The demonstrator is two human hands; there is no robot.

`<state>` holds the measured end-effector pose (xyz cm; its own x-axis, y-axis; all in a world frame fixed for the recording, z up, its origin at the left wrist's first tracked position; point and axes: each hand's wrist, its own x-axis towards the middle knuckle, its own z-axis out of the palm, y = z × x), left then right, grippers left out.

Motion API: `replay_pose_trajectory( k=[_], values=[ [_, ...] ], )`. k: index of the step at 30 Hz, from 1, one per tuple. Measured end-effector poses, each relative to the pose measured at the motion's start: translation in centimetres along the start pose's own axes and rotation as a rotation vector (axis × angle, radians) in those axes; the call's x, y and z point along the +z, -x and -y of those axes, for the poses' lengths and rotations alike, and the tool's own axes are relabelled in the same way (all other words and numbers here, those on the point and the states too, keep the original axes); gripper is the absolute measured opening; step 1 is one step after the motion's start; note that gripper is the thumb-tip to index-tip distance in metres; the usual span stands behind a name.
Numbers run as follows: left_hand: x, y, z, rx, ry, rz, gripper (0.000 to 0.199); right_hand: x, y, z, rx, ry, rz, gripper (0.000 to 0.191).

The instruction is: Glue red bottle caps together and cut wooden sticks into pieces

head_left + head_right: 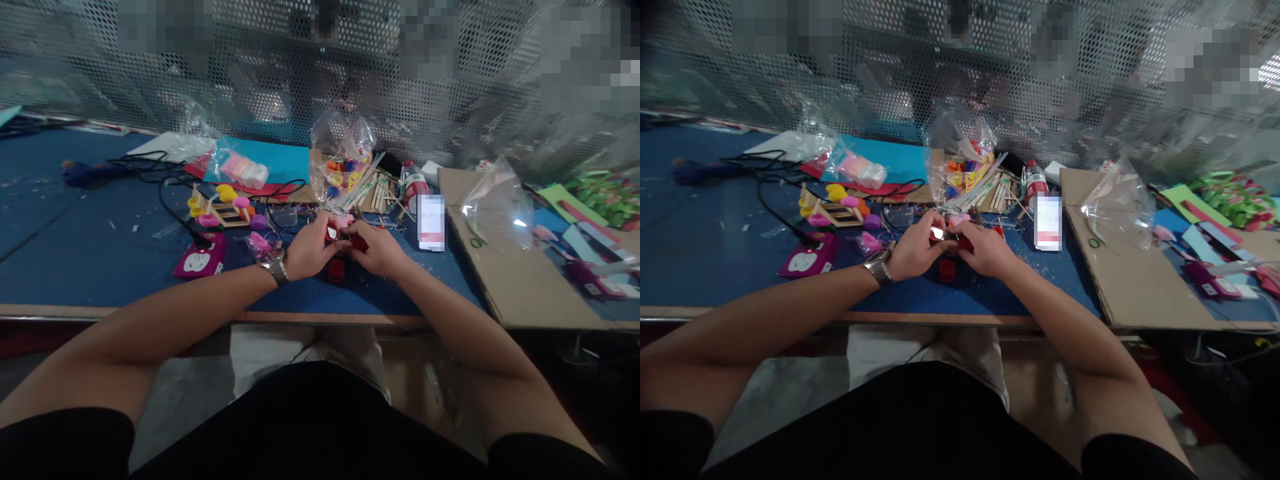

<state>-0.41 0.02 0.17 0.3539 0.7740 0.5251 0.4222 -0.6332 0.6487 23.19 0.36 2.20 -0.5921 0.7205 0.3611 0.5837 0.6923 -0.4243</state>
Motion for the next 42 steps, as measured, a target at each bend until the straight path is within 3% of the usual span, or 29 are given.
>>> replay_pose_trajectory(
  k=[9,22,42],
  values=[
    [0.7,0.1,0.6,0.042,0.1,-0.112,0.075,-0.3,-0.2,0.1,0.027,0.007,-0.055,0.044],
    [0.8,0.0,0.3,0.03,0.053,-0.089,0.069,0.7,-0.2,-0.1,0.034,-0.064,-0.028,0.042],
    [0.3,-0.2,0.0,0.025,0.088,-0.115,0.068,0.2,-0.4,0.0,0.066,-0.065,-0.034,0.039]
  ],
)
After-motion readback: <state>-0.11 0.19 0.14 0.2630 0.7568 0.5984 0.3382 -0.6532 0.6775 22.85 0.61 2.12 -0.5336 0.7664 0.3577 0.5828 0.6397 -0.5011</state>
